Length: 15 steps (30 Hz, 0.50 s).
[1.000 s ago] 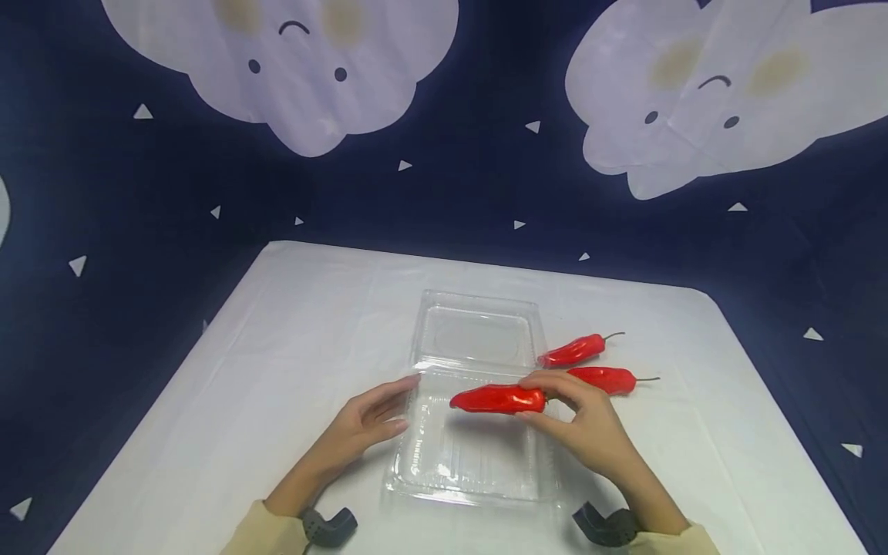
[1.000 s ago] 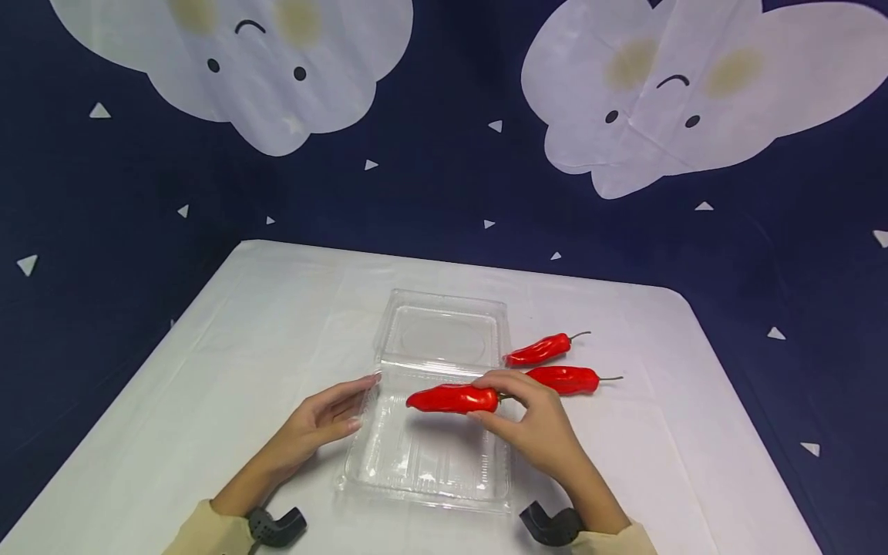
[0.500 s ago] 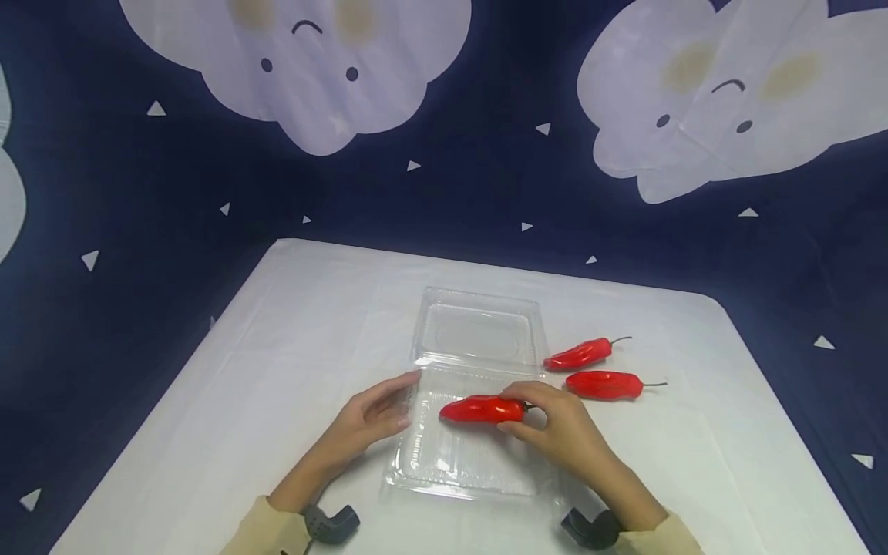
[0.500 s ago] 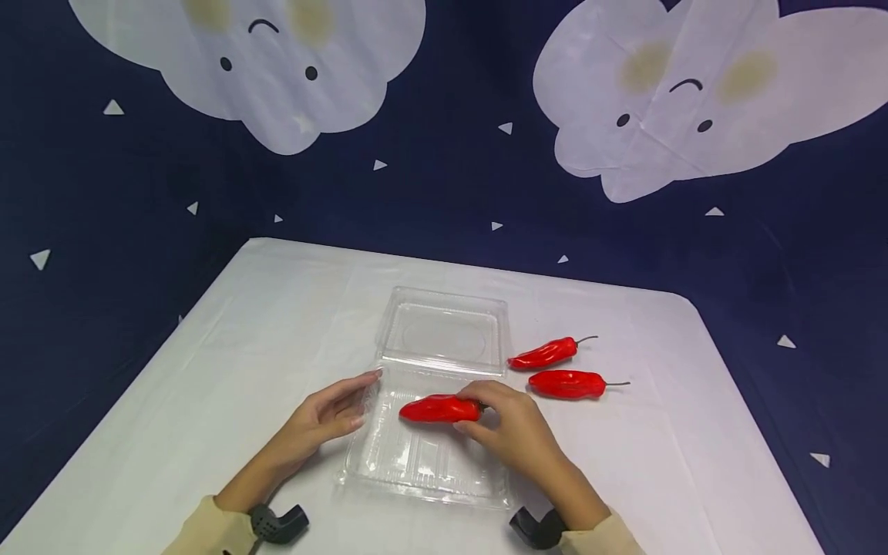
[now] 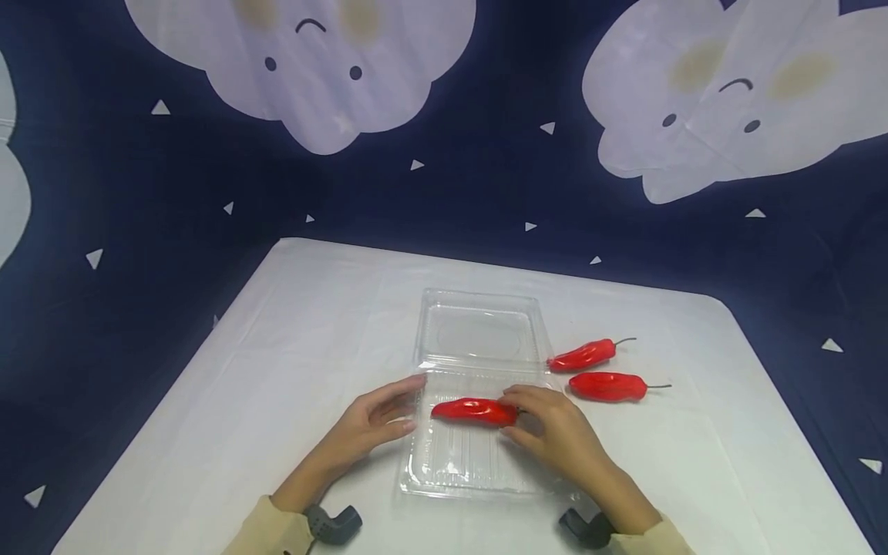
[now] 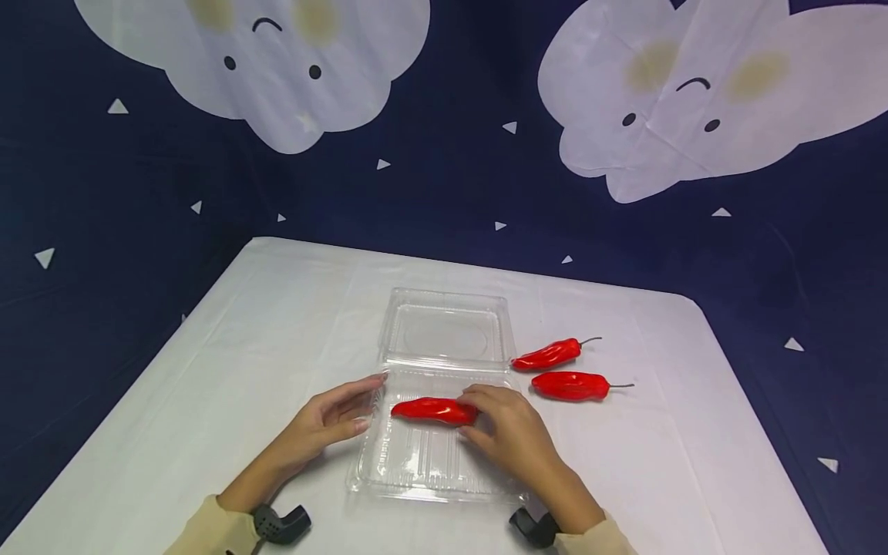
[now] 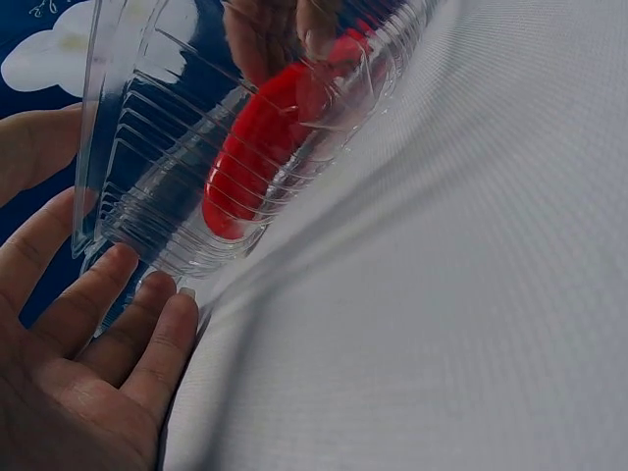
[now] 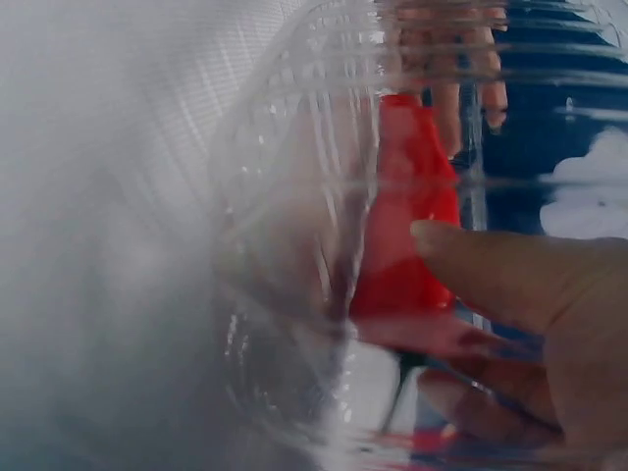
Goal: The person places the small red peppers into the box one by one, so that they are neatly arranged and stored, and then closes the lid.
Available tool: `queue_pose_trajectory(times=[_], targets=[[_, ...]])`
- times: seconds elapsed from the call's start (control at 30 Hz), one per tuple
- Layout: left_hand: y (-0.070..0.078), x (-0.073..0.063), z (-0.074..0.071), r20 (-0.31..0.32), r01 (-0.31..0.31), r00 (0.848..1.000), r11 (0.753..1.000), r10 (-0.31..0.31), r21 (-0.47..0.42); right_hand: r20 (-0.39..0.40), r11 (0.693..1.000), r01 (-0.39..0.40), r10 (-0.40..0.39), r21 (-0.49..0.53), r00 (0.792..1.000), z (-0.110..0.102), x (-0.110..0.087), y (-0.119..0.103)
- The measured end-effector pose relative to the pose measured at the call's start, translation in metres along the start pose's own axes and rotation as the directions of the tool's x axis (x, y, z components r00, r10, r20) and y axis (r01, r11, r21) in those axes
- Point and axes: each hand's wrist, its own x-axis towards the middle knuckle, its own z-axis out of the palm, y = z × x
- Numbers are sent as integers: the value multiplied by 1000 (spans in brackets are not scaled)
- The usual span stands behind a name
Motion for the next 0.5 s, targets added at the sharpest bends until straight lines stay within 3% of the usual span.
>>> queue_pose_trajectory(times=[0.27, 0.5], targets=[[0, 1, 0, -8, 7, 1000, 1000, -7, 12, -43, 1000, 32, -31, 0, 999, -1, 0, 2], [-3, 1, 0, -4, 1, 1000, 1000, -1, 6, -162, 995, 82, -71, 58, 984, -17, -3, 7]])
